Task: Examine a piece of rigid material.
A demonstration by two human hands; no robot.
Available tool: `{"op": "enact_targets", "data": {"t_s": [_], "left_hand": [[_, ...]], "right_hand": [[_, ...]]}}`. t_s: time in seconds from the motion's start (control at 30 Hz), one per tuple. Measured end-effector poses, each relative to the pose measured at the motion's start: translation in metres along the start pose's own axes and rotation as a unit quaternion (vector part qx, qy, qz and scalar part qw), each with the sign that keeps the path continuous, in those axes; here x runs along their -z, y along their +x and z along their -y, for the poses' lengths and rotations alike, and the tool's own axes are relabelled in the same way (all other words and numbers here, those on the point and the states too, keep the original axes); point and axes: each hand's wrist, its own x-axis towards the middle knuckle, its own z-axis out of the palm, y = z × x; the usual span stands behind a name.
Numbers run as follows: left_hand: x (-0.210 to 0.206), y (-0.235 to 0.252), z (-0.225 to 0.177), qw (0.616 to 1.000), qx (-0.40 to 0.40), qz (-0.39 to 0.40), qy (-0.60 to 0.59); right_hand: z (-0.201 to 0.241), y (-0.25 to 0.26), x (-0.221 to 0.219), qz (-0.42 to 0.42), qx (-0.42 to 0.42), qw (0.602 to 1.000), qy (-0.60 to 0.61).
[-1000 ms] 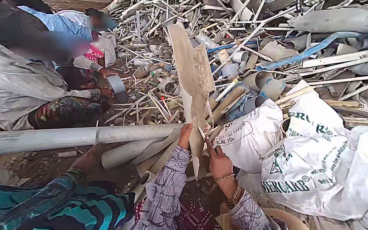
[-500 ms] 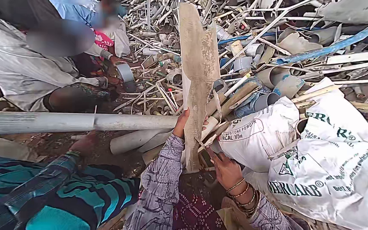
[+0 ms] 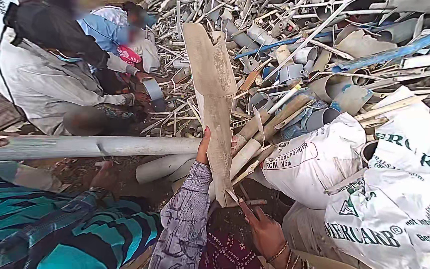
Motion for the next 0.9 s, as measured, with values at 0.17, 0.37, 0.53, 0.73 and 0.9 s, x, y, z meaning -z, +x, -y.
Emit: {"op": "enact_targets", "data": {"t_s": [0.17, 0.37, 0.53, 0.73, 0.9], "left_hand": [[0.001, 0.002, 0.013, 0.999, 0.018, 0.024, 0.013], [0.020, 0.006, 0.000, 0.999, -0.019, 0.033, 0.027], [0.016, 0.002, 0.001, 0.999, -0.001, 0.032, 0.030], [0.018, -0.004, -0.010, 1.000, 0.018, 0.021, 0.004], [0.010, -0.006, -0.008, 0.995, 0.075, 0.013, 0.064]], "right_hand": [[-0.003, 0.019, 0.011, -0.004, -0.019, 1.000, -0.004], [-0.001, -0.011, 0.000, 0.018, 0.011, 1.000, -0.019], [-0.004, 0.006, -0.009, -0.046, 0.026, 0.998, -0.034], [-0.005, -0.003, -0.006, -0.011, 0.046, 0.999, -0.017], [-0.008, 0.003, -0.005, -0.012, 0.081, 0.997, -0.015]]}}
